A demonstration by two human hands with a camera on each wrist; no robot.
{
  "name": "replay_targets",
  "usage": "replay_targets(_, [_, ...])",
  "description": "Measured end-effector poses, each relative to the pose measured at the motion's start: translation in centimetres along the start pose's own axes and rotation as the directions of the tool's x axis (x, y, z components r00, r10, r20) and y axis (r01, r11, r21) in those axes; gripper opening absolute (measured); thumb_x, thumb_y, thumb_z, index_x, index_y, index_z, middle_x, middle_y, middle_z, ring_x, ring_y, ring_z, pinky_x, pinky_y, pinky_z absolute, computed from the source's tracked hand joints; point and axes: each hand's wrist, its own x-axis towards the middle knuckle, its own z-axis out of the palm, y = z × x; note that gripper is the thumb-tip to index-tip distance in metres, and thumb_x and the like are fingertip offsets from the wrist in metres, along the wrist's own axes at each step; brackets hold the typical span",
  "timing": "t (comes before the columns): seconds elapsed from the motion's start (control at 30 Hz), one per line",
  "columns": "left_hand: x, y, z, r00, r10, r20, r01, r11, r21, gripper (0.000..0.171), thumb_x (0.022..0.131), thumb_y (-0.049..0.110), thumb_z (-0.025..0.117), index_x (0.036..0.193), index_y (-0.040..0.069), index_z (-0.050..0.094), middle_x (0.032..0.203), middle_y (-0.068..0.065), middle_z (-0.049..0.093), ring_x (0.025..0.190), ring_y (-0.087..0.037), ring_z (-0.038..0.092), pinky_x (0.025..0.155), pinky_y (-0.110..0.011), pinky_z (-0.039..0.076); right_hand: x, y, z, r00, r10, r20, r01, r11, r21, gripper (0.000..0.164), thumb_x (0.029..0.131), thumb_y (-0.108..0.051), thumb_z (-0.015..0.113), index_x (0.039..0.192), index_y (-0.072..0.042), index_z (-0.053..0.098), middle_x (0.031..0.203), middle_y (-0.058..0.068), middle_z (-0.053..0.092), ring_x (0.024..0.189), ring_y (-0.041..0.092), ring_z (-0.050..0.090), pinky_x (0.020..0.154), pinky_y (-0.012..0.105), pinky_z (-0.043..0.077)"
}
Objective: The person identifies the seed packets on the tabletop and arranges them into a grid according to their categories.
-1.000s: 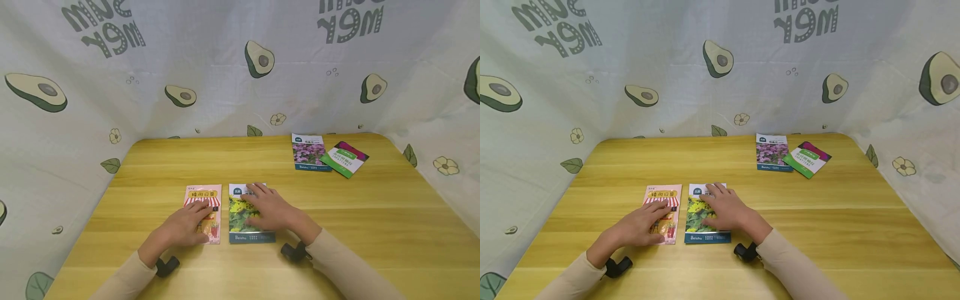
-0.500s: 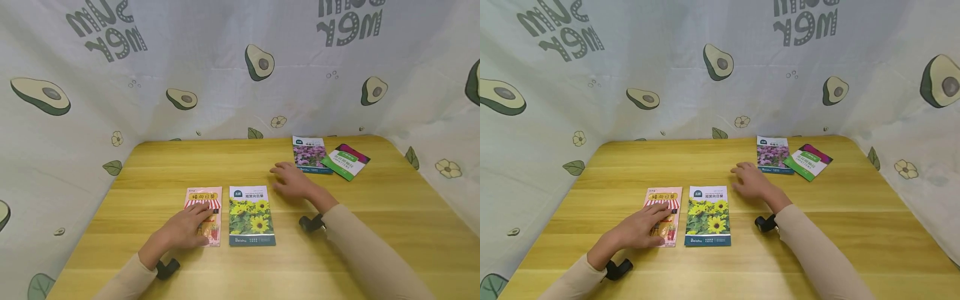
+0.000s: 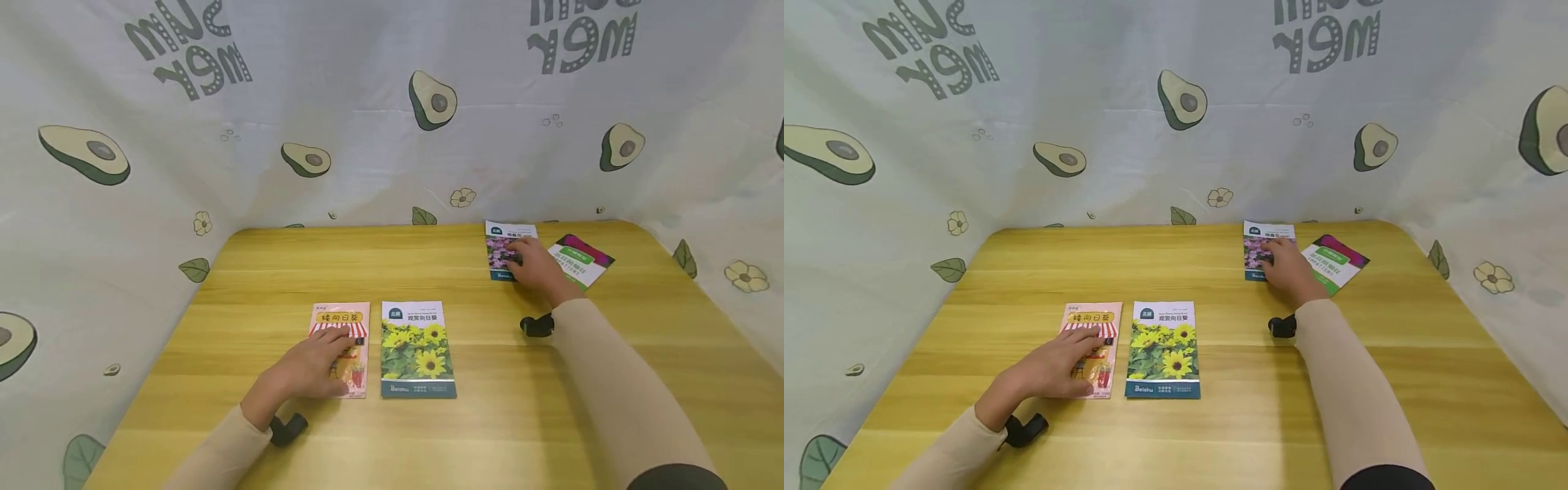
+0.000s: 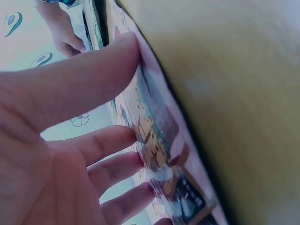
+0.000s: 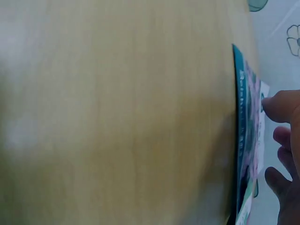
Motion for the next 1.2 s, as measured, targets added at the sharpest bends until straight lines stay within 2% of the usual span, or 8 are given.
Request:
replay_targets(0.27, [0.3,0.4,0.0,1.000,-0.012,0.018,0.011,1.000,0.007,0.073,0.080,0.027,0.075,0.144,0.004,0.049,0.156,-0.014,0.042,0.146,-0.040,0.035,0.118,-0.055,0.035,-0.1,0.9,0.1,1.000,0.011,-0.014,-0.013,0.990,-0.138,0.056,0.100,-0.025,0.050,0.145,0.006,0.041,0.149,0.036,0.032,0.139,0.054,0.029,0.115,0.070,0.027])
replay_targets(0.47, [0.2,0.4,0.1,0.999,-0.029,0.023,0.029,0.999,-0.023,0.075,0.080,0.027,0.077,0.146,0.004,0.047,0.158,-0.014,0.039,0.148,-0.039,0.032,0.120,-0.055,0.032,-0.2,0.5,0.0,0.999,0.012,0.030,-0.008,0.991,-0.135,0.063,0.099,-0.027,0.051,0.152,0.001,0.032,0.151,0.036,0.028,0.140,0.057,0.025,0.116,0.071,0.023])
replay_targets(0.73, [0.2,0.4,-0.1,1.000,-0.020,0.009,0.021,0.999,-0.026,0.073,0.079,0.025,0.075,0.144,0.004,0.048,0.156,-0.013,0.041,0.147,-0.039,0.034,0.119,-0.054,0.035,0.3,-0.5,0.1,0.992,-0.101,0.072,0.112,0.980,-0.167,0.048,0.100,-0.019,0.045,0.141,0.006,0.049,0.145,0.035,0.042,0.137,0.052,0.037,0.117,0.064,0.029])
replay_targets(0.93, [0.0,0.2,-0.2,1.000,-0.029,0.010,0.029,0.999,-0.017,0.074,0.079,0.026,0.076,0.144,0.005,0.048,0.156,-0.014,0.041,0.147,-0.040,0.034,0.119,-0.055,0.034,0.8,-2.5,-0.2,0.982,-0.159,0.106,0.172,0.977,-0.124,0.044,0.096,-0.018,0.051,0.131,0.008,0.058,0.146,0.036,0.042,0.137,0.053,0.037,0.116,0.064,0.031])
replay_targets(1.07, [-0.1,0.2,-0.1,0.999,-0.031,0.013,0.031,0.999,-0.018,0.075,0.080,0.027,0.076,0.145,0.005,0.047,0.157,-0.014,0.039,0.147,-0.040,0.033,0.120,-0.055,0.033,0.9,-2.8,0.1,0.982,-0.116,0.150,0.125,0.991,-0.051,0.045,0.096,-0.022,0.053,0.131,0.006,0.054,0.149,0.036,0.037,0.139,0.053,0.033,0.117,0.065,0.029])
replay_targets(1.2, [-0.1,0.3,0.0,0.999,-0.032,0.017,0.032,0.999,-0.020,0.075,0.080,0.027,0.077,0.145,0.005,0.048,0.157,-0.013,0.039,0.148,-0.039,0.032,0.120,-0.055,0.032,0.8,-2.5,0.5,0.980,-0.078,0.181,0.086,0.996,-0.036,0.055,0.096,-0.024,0.051,0.144,0.003,0.043,0.151,0.036,0.032,0.140,0.054,0.029,0.117,0.068,0.025])
